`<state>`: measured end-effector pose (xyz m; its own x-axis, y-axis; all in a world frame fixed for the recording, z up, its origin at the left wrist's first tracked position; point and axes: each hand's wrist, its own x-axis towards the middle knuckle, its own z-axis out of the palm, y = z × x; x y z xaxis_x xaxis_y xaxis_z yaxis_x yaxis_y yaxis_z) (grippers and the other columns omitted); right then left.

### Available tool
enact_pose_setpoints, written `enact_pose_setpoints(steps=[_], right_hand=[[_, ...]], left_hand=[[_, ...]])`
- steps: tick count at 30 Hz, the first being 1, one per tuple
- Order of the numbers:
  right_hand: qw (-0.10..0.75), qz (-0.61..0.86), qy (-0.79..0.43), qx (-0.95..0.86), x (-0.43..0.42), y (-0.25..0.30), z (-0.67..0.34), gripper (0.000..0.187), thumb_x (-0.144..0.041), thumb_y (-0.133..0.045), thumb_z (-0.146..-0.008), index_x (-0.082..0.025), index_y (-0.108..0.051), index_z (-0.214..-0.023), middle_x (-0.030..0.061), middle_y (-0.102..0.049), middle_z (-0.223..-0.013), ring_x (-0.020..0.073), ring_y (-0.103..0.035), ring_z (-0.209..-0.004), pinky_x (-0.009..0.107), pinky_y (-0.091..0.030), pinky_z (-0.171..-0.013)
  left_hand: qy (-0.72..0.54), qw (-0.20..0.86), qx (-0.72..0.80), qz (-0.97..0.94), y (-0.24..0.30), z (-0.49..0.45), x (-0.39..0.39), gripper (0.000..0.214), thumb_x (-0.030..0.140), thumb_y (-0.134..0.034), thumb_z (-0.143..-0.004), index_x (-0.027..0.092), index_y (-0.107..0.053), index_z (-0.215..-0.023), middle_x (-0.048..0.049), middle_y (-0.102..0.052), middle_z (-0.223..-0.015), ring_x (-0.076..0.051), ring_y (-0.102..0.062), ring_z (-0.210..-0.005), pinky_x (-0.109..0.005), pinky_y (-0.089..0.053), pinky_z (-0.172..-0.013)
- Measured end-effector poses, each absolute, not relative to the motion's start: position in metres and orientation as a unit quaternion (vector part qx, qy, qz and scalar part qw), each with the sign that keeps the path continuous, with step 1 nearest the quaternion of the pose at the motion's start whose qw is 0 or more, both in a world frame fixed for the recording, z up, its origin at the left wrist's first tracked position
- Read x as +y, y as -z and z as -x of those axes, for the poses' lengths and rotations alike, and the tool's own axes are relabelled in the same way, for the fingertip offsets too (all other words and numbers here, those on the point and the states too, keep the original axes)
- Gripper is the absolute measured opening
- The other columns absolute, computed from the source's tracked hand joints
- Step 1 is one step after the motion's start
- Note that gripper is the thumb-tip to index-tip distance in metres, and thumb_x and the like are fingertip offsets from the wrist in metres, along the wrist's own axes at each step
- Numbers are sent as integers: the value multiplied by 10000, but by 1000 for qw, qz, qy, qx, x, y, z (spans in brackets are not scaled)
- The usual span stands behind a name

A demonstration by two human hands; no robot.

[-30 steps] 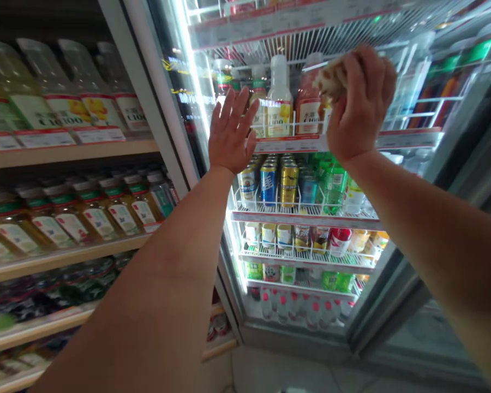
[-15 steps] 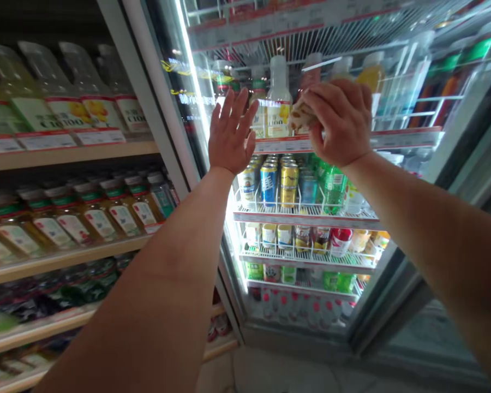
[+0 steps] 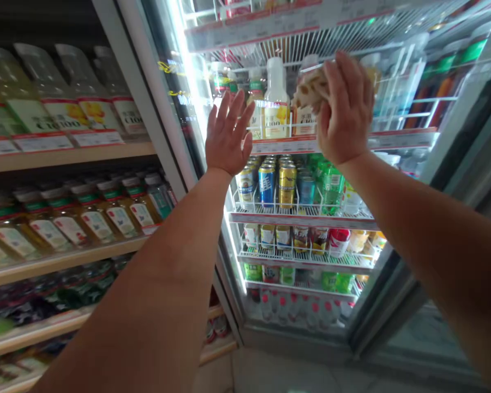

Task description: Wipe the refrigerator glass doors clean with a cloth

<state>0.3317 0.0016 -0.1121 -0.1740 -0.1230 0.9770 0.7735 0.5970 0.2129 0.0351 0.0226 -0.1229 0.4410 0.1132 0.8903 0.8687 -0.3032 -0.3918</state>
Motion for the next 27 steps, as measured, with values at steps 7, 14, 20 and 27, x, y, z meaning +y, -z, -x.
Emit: enact_pose_setpoints(steps=[7, 14, 20, 27], right_hand=[[360, 146, 396, -832, -2, 112, -333, 491, -340, -425, -1063, -291, -525, -1541, 16, -542, -1586, 284, -470, -1482, 592, -372, -1245], [608, 248, 390, -646, 2, 111, -330, 511, -361, -340, -1092, -310, -497, -1575, 43, -518, -1602, 312, -444, -1500, 589, -366, -1238], [458, 180, 406, -770, -1, 116, -329, 517, -319, -378, -1072, -236, -500, -1567, 45, -499, -1620, 293, -386, -1543, 526, -332, -1293], [260, 124, 376, -881, -11, 116, -335, 493, -348, -284, -1109, -290, -554, -1518, -47, -543, -1584, 246, -436, -1515, 503, -325, -1307]], left_hand=[[396, 490, -362, 687, 124, -39, 18, 667, 581, -158, -1088, 272, -326, -1654, 136, -120, -1740, -98, 62, -1617, -413, -20, -1359], [402, 469, -361, 699, 124, -40, 13, 676, 592, -163, -1087, 275, -350, -1654, 109, -148, -1740, -147, -6, -1626, -409, -31, -1365], [407, 467, -354, 701, 124, -38, 18, 671, 615, -159, -1083, 312, -330, -1657, 165, -81, -1732, -129, 13, -1624, -400, -18, -1370], [418, 433, -353, 716, 122, -40, 14, 639, 559, -287, -1072, 315, -348, -1659, 153, -131, -1735, -159, -9, -1631, -415, -10, -1372]])
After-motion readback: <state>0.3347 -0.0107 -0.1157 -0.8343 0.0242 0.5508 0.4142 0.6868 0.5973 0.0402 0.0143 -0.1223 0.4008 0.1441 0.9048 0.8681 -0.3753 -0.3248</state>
